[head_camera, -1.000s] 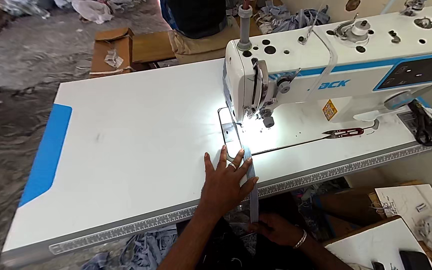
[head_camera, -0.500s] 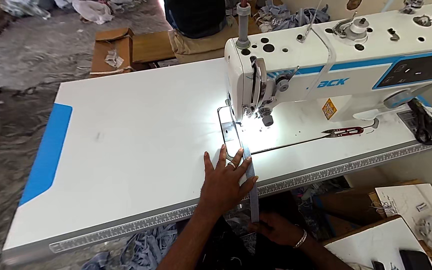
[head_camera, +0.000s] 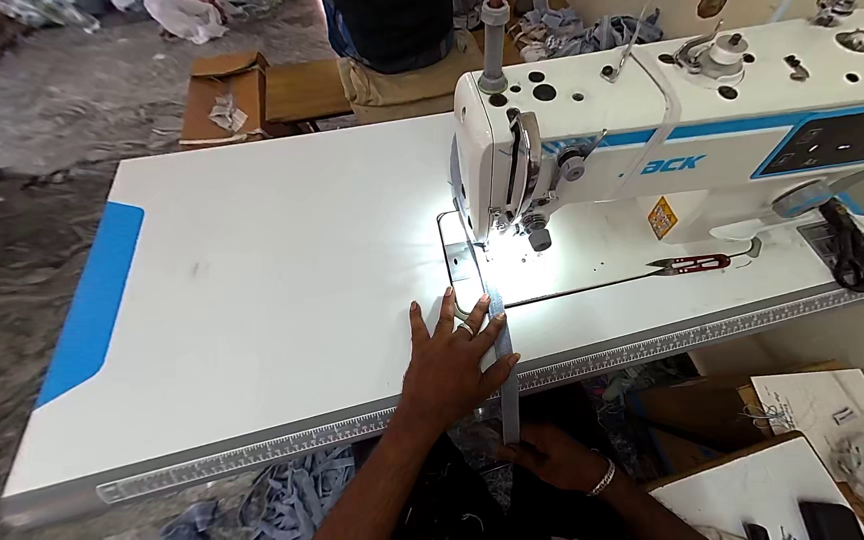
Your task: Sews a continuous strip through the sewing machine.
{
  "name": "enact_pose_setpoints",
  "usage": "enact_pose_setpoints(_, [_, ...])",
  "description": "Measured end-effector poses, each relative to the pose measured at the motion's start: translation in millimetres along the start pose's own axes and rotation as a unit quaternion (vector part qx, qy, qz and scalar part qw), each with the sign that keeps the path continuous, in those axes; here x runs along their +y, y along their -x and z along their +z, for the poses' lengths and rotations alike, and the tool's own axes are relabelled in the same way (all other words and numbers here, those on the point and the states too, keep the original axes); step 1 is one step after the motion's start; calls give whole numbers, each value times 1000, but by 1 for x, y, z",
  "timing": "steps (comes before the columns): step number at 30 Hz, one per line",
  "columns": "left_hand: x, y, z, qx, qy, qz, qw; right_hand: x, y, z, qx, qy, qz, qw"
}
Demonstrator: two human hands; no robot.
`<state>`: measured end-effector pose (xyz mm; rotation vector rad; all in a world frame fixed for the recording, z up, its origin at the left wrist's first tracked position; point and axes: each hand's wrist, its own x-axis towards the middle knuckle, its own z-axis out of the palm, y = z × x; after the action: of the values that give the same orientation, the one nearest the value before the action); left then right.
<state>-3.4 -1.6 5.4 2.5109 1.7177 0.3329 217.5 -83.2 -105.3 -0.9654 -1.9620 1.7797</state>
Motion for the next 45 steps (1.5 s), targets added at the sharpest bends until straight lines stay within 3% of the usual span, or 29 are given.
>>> enact_pose_setpoints(45, [0,2,-2,-3,3,5,1000,-3,1,2,14,33,3,999])
